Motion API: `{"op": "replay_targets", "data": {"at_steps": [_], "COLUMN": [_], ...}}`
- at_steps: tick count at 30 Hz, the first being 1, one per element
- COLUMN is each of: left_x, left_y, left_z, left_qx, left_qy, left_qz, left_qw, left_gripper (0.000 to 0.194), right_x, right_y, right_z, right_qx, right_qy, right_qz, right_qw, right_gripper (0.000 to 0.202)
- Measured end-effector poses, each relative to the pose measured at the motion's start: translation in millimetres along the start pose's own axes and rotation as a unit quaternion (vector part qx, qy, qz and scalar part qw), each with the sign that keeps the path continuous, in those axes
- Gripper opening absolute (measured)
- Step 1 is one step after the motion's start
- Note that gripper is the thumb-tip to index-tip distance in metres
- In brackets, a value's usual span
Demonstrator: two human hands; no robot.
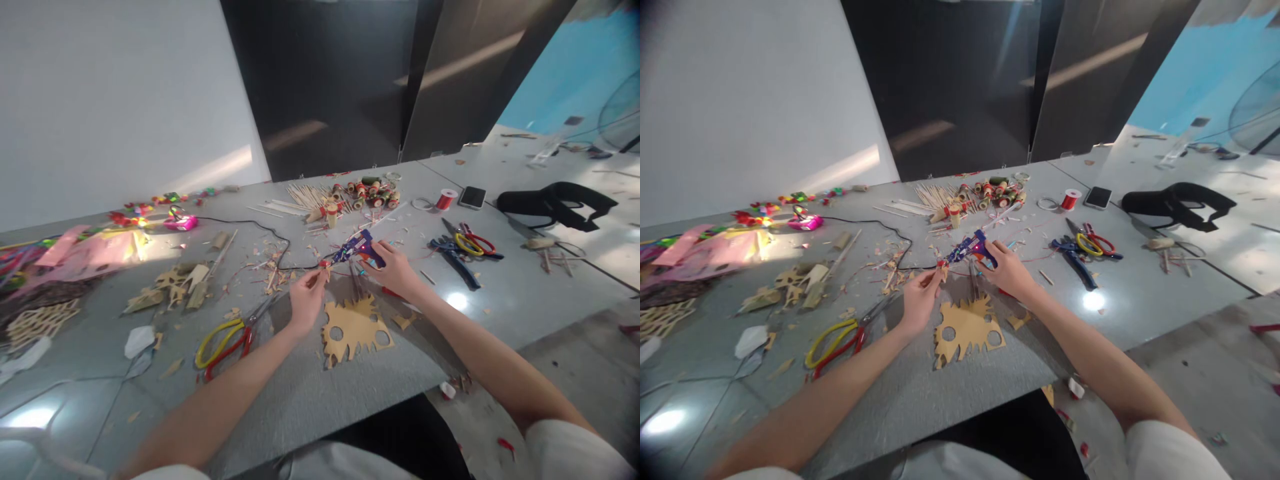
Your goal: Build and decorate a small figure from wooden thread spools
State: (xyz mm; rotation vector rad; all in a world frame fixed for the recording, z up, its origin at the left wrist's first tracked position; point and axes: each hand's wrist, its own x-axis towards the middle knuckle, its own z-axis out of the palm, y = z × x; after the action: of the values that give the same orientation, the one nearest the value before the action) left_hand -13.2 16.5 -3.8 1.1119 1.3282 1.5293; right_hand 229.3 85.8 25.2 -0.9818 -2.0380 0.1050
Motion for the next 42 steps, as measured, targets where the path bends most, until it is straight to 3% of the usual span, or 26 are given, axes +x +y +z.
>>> {"op": "replay_targets", "data": {"at_steps": [42], "left_x": [0.1], "left_y": [-2.3], "left_z": [-0.6], "left_qx": [0.002], "left_qy": [-0.002], "left_qz": [0.011], "left_qw": [1.000], "left_gripper": [0.045], "right_x": [0.1], "right_y": [1.4], "right_z": [-4.4], "right_qx": [-0.007], "right_qy": [-0.015], "right_qz": [-0.031], "right_qw": [0.999], "right_gripper": [0.038]}}
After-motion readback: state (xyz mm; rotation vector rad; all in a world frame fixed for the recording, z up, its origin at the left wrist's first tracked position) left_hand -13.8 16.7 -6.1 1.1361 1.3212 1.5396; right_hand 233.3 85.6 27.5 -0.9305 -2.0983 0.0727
